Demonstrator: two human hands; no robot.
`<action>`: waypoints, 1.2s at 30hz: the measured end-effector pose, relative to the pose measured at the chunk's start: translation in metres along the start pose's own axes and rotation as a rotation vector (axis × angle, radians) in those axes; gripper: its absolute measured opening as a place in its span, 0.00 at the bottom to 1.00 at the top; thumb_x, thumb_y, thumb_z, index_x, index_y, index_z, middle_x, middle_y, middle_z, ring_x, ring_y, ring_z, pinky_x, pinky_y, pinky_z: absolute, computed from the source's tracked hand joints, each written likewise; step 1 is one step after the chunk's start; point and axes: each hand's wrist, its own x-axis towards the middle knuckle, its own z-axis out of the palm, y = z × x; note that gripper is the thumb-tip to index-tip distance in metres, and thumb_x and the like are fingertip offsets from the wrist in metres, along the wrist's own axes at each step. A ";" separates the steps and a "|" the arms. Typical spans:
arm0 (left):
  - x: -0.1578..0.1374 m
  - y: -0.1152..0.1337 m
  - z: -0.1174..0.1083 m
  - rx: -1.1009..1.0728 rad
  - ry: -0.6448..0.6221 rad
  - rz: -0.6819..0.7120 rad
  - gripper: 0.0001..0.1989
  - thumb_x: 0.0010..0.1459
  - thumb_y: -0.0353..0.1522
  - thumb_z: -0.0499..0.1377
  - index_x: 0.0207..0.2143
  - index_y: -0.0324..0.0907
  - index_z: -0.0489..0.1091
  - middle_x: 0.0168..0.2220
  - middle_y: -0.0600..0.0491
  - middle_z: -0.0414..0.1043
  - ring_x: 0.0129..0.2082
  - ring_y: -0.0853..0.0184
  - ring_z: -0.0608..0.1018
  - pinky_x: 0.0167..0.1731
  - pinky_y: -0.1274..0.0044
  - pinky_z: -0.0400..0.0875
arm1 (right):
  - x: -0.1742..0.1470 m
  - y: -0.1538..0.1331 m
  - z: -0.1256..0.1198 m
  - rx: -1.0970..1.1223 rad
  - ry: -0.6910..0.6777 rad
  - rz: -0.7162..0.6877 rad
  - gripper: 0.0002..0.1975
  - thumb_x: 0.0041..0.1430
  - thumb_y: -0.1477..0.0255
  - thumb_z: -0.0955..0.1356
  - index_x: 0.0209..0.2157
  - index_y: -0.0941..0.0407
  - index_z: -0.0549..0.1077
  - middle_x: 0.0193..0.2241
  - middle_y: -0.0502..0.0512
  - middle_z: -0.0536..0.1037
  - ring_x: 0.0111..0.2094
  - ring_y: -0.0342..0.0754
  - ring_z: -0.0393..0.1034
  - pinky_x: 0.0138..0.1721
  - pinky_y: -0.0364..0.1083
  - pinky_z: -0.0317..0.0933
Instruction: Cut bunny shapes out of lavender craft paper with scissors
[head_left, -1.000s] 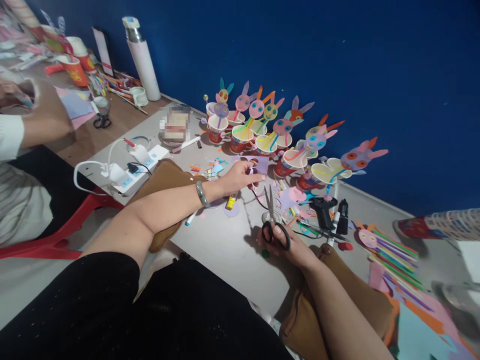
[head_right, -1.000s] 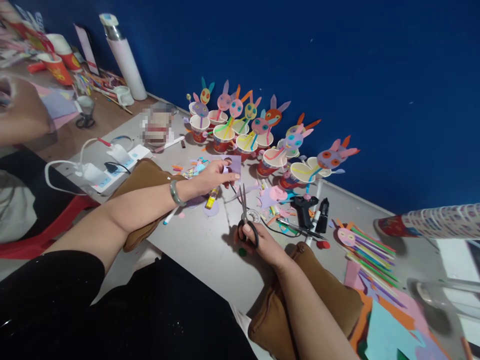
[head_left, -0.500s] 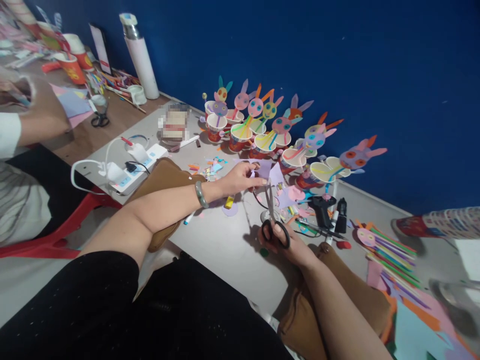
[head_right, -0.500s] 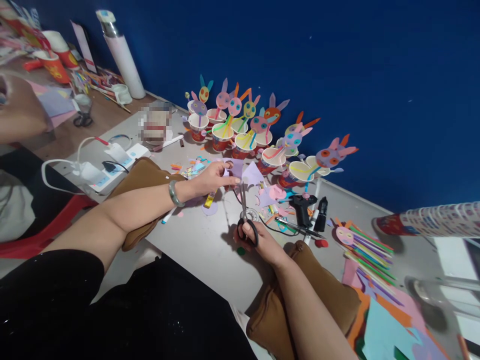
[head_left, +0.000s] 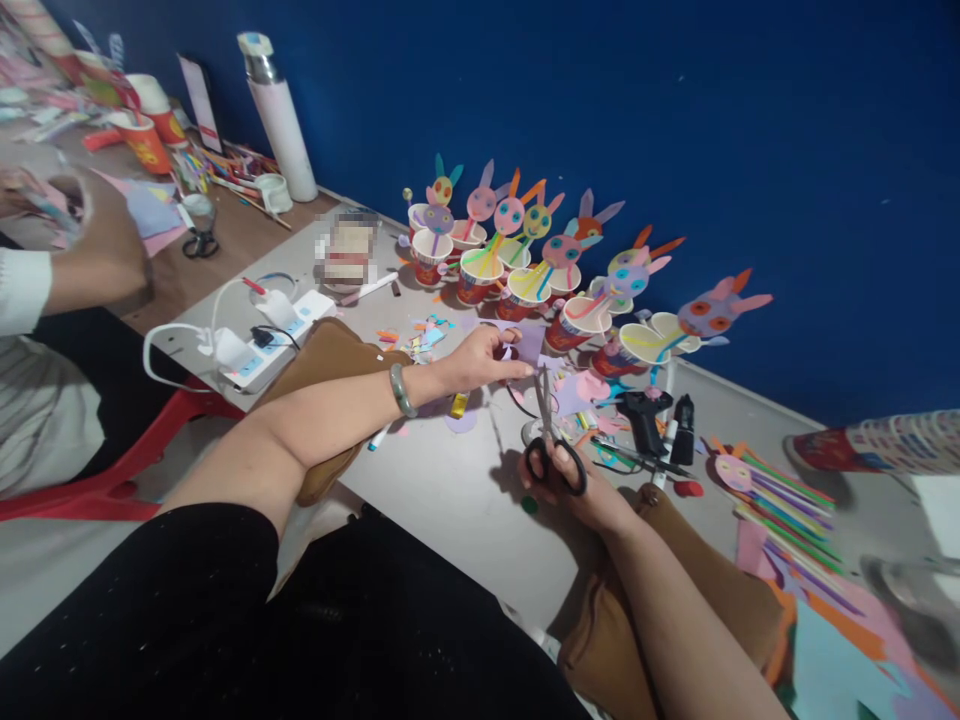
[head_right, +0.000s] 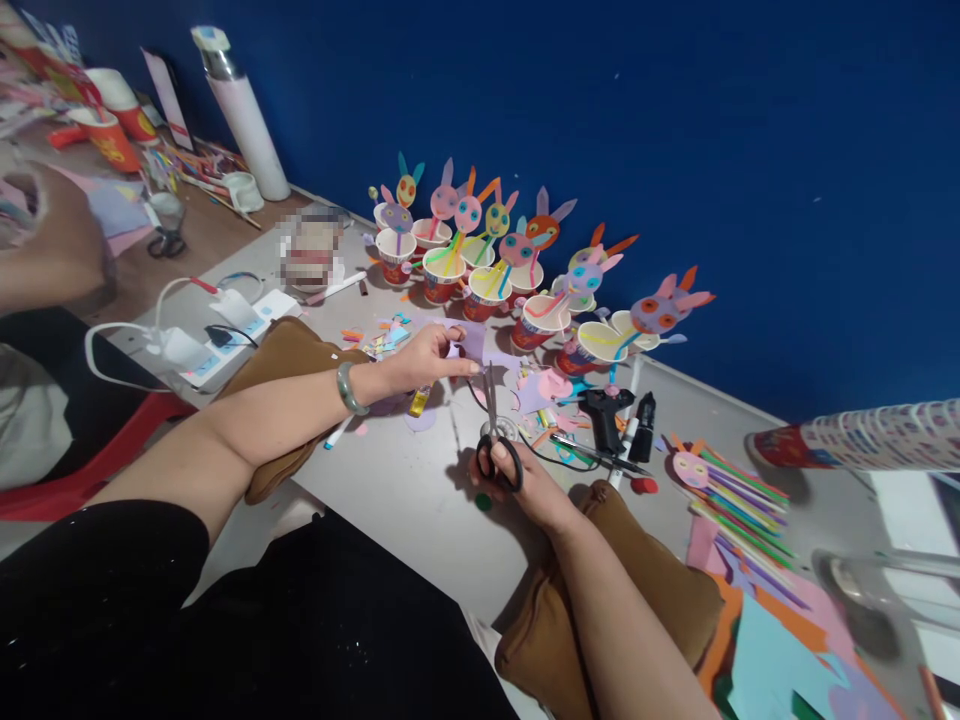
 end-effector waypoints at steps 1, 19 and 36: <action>0.000 -0.001 0.000 0.009 -0.007 0.004 0.11 0.49 0.33 0.66 0.24 0.38 0.66 0.20 0.60 0.62 0.21 0.77 0.66 0.23 0.80 0.59 | 0.000 0.001 -0.001 -0.001 0.012 -0.009 0.29 0.57 0.41 0.65 0.26 0.55 0.65 0.24 0.51 0.73 0.18 0.39 0.55 0.20 0.43 0.48; -0.002 -0.001 0.000 0.035 0.021 0.004 0.14 0.49 0.35 0.66 0.24 0.40 0.63 0.19 0.60 0.62 0.21 0.76 0.66 0.23 0.81 0.59 | 0.000 -0.001 -0.001 -0.058 0.035 -0.038 0.29 0.56 0.41 0.66 0.24 0.55 0.64 0.21 0.49 0.69 0.17 0.39 0.55 0.18 0.43 0.45; -0.007 0.012 0.005 -0.089 -0.029 -0.058 0.09 0.50 0.29 0.64 0.25 0.39 0.64 0.22 0.56 0.70 0.23 0.71 0.75 0.27 0.78 0.69 | 0.002 -0.001 -0.005 -0.143 0.046 -0.040 0.30 0.55 0.42 0.67 0.21 0.56 0.65 0.19 0.49 0.66 0.17 0.39 0.54 0.18 0.43 0.45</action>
